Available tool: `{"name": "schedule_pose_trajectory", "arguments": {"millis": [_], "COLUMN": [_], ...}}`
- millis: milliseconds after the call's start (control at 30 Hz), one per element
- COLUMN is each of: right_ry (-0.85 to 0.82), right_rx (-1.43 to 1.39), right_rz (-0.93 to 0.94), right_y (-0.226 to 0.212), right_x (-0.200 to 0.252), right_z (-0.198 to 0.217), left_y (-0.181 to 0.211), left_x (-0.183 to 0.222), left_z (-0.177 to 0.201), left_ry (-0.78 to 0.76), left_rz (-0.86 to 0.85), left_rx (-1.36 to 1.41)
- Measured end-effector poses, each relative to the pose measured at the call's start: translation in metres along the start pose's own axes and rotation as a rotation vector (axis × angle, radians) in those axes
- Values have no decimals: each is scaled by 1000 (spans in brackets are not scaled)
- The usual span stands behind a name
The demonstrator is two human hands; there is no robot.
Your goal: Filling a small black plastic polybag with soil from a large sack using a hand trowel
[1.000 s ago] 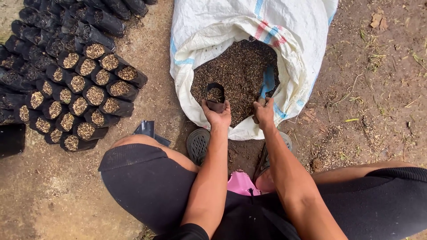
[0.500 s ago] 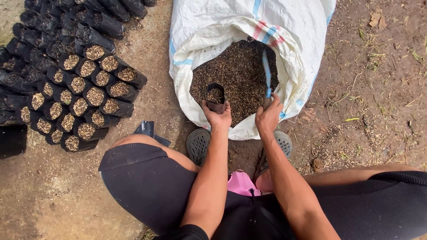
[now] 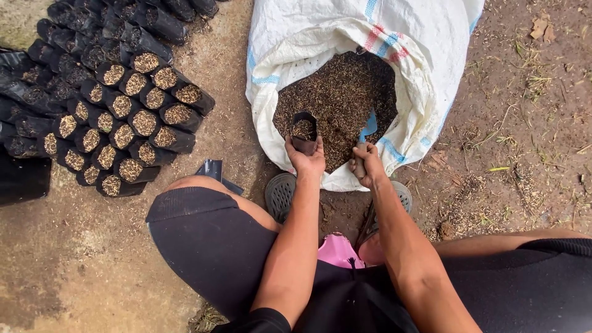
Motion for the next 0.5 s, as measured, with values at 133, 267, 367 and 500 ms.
{"name": "schedule_pose_trajectory", "arguments": {"millis": [133,267,367,500], "right_ry": [-8,106,236,237], "right_rx": [127,536,906,1120], "right_rz": [215,572,760,962], "right_y": [-8,-21,-29,-16], "right_x": [15,44,70,77], "right_z": [-7,-32,-46,-44], "left_y": [-3,-4,-5,-1], "left_x": [-8,-1,-1,-8], "left_z": [2,0,1,5], "left_ry": [-16,-48,-97,-86], "left_rz": [2,15,43,86], "left_rx": [5,13,30,59]}}
Point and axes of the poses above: each hand's wrist, its own x-axis away from the middle knuckle, its own z-axis out of the back of the hand, y = z × x, the point moved 1 cm from there along -x, towards the middle knuckle, and after that the axes turned 6 degrees about y, right-handed, at the moved point
